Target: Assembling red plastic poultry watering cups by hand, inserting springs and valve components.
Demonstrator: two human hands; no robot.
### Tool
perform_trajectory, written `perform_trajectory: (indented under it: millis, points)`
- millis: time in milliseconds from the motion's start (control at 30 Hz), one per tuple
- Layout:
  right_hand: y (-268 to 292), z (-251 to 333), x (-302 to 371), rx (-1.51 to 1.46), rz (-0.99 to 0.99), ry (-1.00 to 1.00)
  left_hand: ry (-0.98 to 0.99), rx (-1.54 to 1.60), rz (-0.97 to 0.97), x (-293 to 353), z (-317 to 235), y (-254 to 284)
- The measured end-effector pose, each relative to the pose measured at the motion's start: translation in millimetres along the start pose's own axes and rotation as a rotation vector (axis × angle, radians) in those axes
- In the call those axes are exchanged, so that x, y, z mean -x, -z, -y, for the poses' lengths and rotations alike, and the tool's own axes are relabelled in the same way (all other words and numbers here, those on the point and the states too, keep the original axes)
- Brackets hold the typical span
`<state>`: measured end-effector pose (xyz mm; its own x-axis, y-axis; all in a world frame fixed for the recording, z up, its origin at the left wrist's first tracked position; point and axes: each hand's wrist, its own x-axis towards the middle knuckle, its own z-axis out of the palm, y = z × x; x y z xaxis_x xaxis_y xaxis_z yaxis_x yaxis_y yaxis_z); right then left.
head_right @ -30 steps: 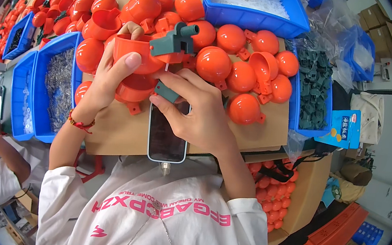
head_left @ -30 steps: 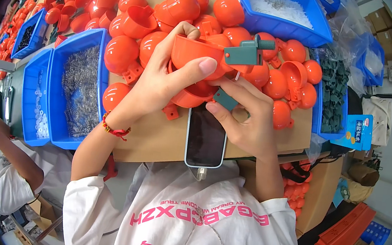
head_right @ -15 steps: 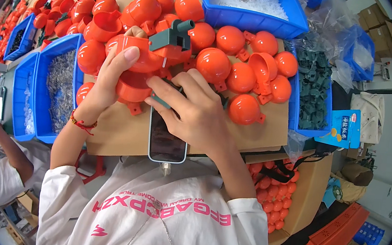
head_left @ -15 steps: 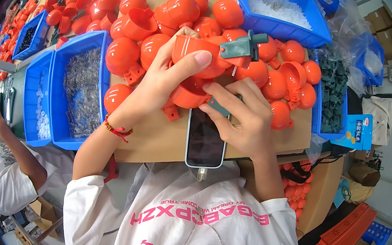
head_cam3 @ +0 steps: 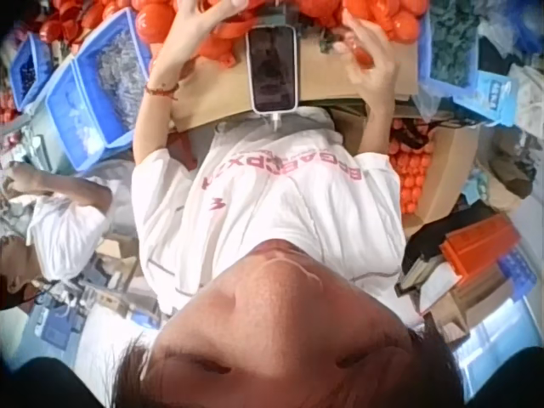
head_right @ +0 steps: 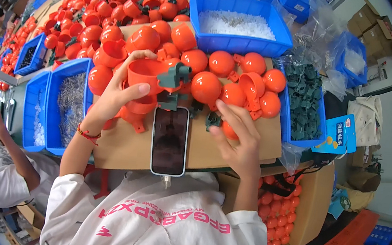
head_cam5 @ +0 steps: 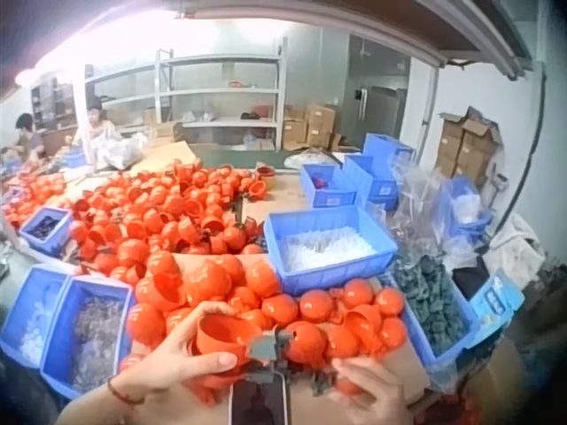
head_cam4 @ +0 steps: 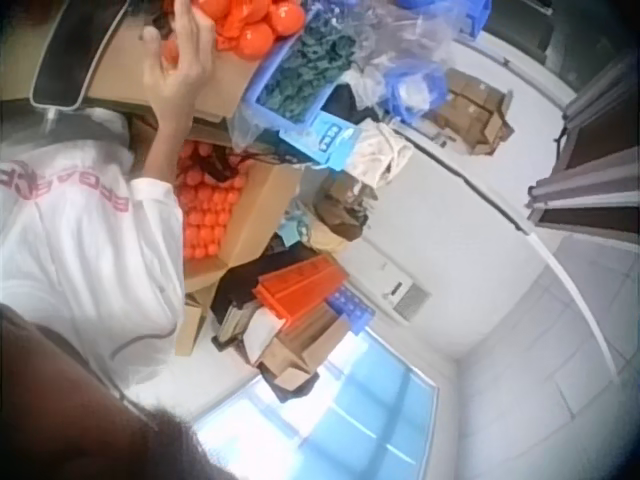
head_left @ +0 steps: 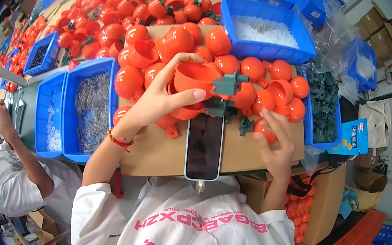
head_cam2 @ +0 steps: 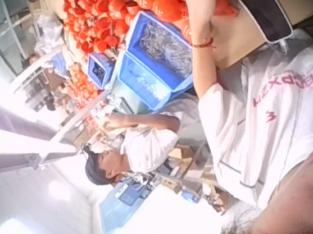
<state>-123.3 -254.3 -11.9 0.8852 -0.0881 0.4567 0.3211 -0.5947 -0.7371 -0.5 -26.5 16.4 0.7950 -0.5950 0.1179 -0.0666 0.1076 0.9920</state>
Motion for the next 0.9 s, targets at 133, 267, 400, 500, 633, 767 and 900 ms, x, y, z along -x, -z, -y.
perform_trajectory:
  millis: [133, 267, 400, 500, 633, 767, 900]
  points:
    - [22.7, -7.9, 24.9, 0.001, -0.099, -0.189, -0.030, -0.071, -0.006, -3.1, -10.9, 7.1]
    - [31.9, -15.6, 42.1, -0.051, -0.219, -0.236, -0.073, -0.098, -0.061, -6.6, -24.5, 13.4]
    - [33.6, -18.2, 47.4, -0.092, -0.272, -0.278, 0.005, -0.147, -0.092, -35.3, -34.6, 31.8]
    - [33.1, -21.1, 48.8, -0.104, -0.271, -0.265, 0.095, -0.195, -0.241, -85.1, -35.3, 49.5]
    - [28.5, -9.8, 47.7, -0.134, -0.218, -0.234, -0.317, -0.709, -0.772, -159.4, -6.9, 109.3]
    - [34.7, -7.5, 57.4, -0.101, -0.195, -0.299, -0.570, -0.974, -0.561, -170.0, -4.5, 72.8]
    - [36.5, -7.4, 59.4, -0.053, -0.152, -0.258, -0.420, -1.199, -0.018, -134.7, -3.4, 39.1]
